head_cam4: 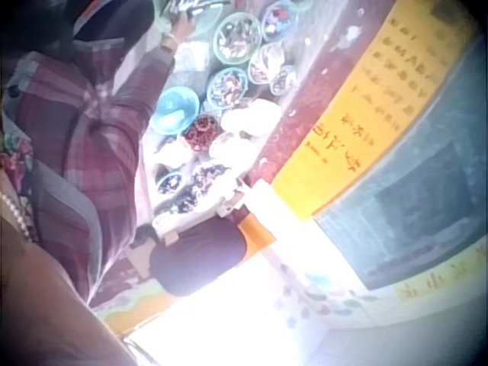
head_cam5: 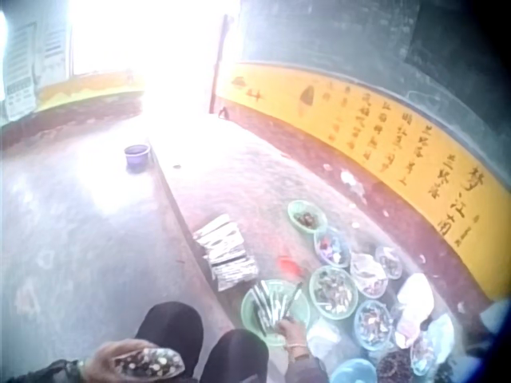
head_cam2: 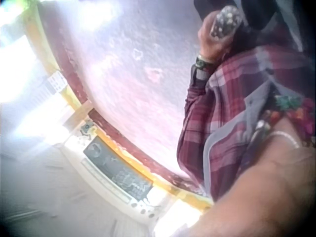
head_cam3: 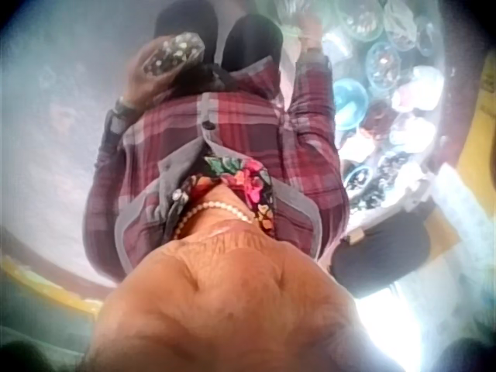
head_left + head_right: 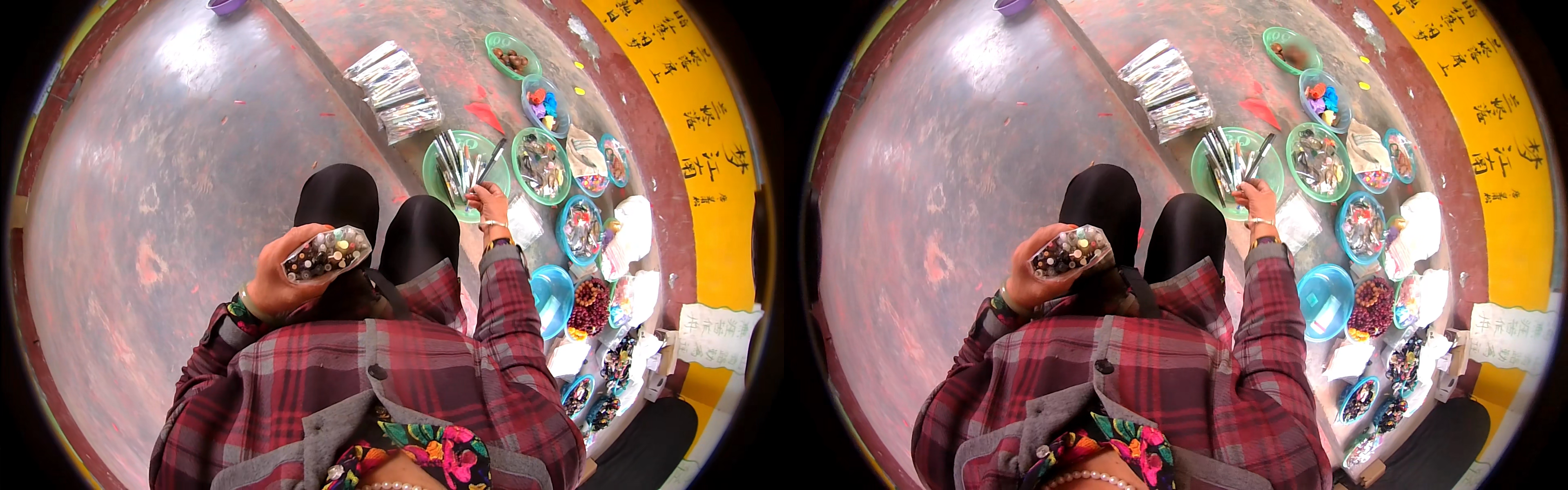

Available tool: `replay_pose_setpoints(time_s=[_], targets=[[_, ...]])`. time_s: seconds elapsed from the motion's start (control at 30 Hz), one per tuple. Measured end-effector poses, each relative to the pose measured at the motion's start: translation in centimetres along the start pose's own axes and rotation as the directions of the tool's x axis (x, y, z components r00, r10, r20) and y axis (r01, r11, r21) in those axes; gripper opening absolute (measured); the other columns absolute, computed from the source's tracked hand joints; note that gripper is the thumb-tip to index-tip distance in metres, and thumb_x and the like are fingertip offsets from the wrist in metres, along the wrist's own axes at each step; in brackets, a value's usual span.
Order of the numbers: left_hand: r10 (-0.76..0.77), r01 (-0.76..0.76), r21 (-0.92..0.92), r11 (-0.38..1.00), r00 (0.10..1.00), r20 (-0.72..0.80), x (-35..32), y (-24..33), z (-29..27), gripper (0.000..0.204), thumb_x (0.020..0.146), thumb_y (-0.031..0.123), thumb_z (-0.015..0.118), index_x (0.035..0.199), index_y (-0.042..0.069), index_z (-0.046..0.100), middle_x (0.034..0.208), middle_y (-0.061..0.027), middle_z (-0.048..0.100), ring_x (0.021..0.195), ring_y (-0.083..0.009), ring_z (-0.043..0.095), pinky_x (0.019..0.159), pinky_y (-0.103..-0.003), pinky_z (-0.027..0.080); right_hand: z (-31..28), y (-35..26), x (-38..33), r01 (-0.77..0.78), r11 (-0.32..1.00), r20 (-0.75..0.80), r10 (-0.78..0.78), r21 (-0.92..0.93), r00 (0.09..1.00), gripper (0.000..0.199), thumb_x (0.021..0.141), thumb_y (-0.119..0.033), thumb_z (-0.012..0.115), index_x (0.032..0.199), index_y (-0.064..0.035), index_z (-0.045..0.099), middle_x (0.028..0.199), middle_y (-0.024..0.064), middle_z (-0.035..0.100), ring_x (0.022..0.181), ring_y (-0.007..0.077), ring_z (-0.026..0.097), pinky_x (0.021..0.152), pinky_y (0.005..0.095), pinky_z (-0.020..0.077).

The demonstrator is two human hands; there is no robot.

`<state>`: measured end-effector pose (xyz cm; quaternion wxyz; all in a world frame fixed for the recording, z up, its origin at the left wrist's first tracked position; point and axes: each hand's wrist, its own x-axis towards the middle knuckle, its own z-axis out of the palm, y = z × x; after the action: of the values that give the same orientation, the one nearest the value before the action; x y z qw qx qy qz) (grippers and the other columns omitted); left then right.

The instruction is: The person sits on the floor and organizes pens and small items. They pick up pens from a green bowl, place them into a clear plastic bag, and then transfer the contents into a small ziplock bag. The person also handles a small container of beads or buttons, placing them into a bag.

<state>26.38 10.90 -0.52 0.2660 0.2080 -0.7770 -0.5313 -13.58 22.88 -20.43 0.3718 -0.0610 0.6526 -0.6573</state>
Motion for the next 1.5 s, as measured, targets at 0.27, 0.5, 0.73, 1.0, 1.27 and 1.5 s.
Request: replay_pose_setpoints(time_s=[0.27,0.5,0.73,1.0,1.27,1.5], targets=[[0.015,-0.014,-0.039,0.999,1.0,0.024,-0.1,-0.2,0.1,0.052,0.066,0.001,0.075,0.113,-0.002,0.054,0.102,-0.0087,0.06,0.092,-0.0136,0.058,0.08,-0.026,0.045,3.9,-4.1,-6.2,0.086,0.987,0.287,-0.122,0.135,0.95,0.021,0.082,-0.005,0.061,0.101,-0.0084,0.053,0.079,0.0079,0.064,0.045,0.0068,0.045,0.039,0.0172,0.0287],[0.038,-0.036,-0.047,0.998,0.998,0.043,-0.4,0.5,-0.5,0.048,0.069,0.008,0.073,0.113,0.002,0.055,0.105,-0.0099,0.061,0.093,-0.017,0.061,0.082,-0.029,0.047,9.2,-10.8,-12.3,0.177,0.97,0.427,-0.234,0.169,0.874,0.023,0.093,-0.024,0.051,0.095,-0.0012,0.058,0.083,0.0098,0.064,0.06,0.0086,0.056,0.048,0.0192,0.0403],[0.056,-0.054,-0.072,0.996,0.998,0.028,-0.9,-0.3,-1.0,0.049,0.069,0.01,0.074,0.113,0.002,0.055,0.106,-0.011,0.061,0.095,-0.0214,0.061,0.083,-0.03,0.047,14.3,-15.9,-20.2,0.472,0.852,0.527,-0.514,0.225,0.677,0.032,0.089,-0.006,0.055,0.118,-0.0027,0.042,0.091,0.0207,0.063,0.069,0.017,0.063,0.055,0.0234,0.0494],[0.103,-0.098,-0.122,0.988,0.994,0.04,-0.7,-0.4,-1.5,0.052,0.068,0.014,0.077,0.113,0.003,0.054,0.103,-0.0101,0.061,0.091,-0.0218,0.06,0.08,-0.03,0.046,16.8,-15.6,-25.2,0.515,0.802,0.735,-0.541,0.303,0.41,0.02,0.087,-0.005,0.056,0.104,0.0016,0.048,0.088,0.0195,0.06,0.082,0.023,0.062,0.07,0.0292,0.0526],[0.08,-0.071,-0.131,0.989,0.994,0.069,-1.0,-0.7,-1.9,0.063,0.063,0.012,0.083,0.117,0.001,0.052,0.109,-0.0085,0.059,0.098,-0.0145,0.056,0.085,-0.029,0.045,17.7,-14.2,-26.0,0.428,0.903,0.806,-0.281,0.039,0.52,0.017,0.08,0.005,0.063,0.097,0.0018,0.061,0.096,0.009,0.061,0.086,0.0168,0.059,0.074,0.0264,0.0491],[0.07,-0.055,-0.187,0.981,0.995,0.074,-1.0,-1.0,-1.8,0.066,0.063,0.01,0.083,0.12,0.001,0.05,0.11,-0.0073,0.059,0.099,-0.0124,0.055,0.087,-0.027,0.045,18.0,-13.9,-26.7,0.556,0.83,0.749,-0.396,0.045,0.531,0.02,0.078,0.005,0.065,0.097,0.0006,0.061,0.095,0.0099,0.064,0.086,0.0181,0.061,0.074,0.0269,0.0485]])
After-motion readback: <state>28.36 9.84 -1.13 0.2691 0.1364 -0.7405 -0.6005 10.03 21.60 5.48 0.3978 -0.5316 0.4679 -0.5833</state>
